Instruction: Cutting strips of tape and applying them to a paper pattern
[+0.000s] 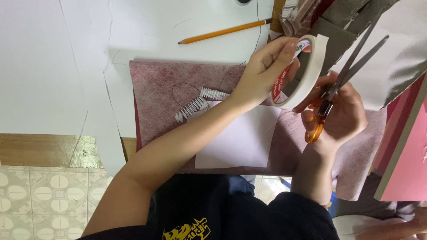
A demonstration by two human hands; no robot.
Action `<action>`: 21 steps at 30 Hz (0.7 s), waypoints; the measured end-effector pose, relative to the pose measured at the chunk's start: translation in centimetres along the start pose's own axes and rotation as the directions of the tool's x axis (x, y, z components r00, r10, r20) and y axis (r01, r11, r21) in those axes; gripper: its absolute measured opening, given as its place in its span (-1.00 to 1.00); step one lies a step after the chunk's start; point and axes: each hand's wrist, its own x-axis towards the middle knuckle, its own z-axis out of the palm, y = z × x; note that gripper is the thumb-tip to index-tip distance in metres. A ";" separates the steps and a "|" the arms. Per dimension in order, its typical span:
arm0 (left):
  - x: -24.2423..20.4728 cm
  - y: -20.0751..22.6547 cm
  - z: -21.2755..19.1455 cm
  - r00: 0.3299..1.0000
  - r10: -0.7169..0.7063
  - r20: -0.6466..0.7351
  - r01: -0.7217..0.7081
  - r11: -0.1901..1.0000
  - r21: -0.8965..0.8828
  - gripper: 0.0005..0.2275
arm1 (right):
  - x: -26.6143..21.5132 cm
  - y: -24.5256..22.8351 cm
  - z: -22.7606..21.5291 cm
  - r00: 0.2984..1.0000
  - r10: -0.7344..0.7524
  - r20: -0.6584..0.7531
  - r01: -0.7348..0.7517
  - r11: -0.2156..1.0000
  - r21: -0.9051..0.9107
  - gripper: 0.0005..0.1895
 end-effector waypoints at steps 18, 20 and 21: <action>0.6 -0.2 -0.7 0.993 0.055 -0.101 -0.054 0.999 0.008 -0.69 | 0.7 -1.6 1.8 0.988 0.140 0.071 -0.145 0.987 0.072 -0.48; 0.6 -0.2 -0.3 0.994 0.069 -0.090 -0.068 0.998 0.009 -0.72 | 0.3 -0.9 1.5 0.986 0.154 0.068 -0.161 0.982 0.098 -0.45; 0.6 -0.2 -0.2 0.994 0.077 -0.084 -0.076 0.997 0.006 -0.74 | 0.1 -0.6 1.3 0.982 0.177 0.068 -0.185 0.975 0.122 -0.42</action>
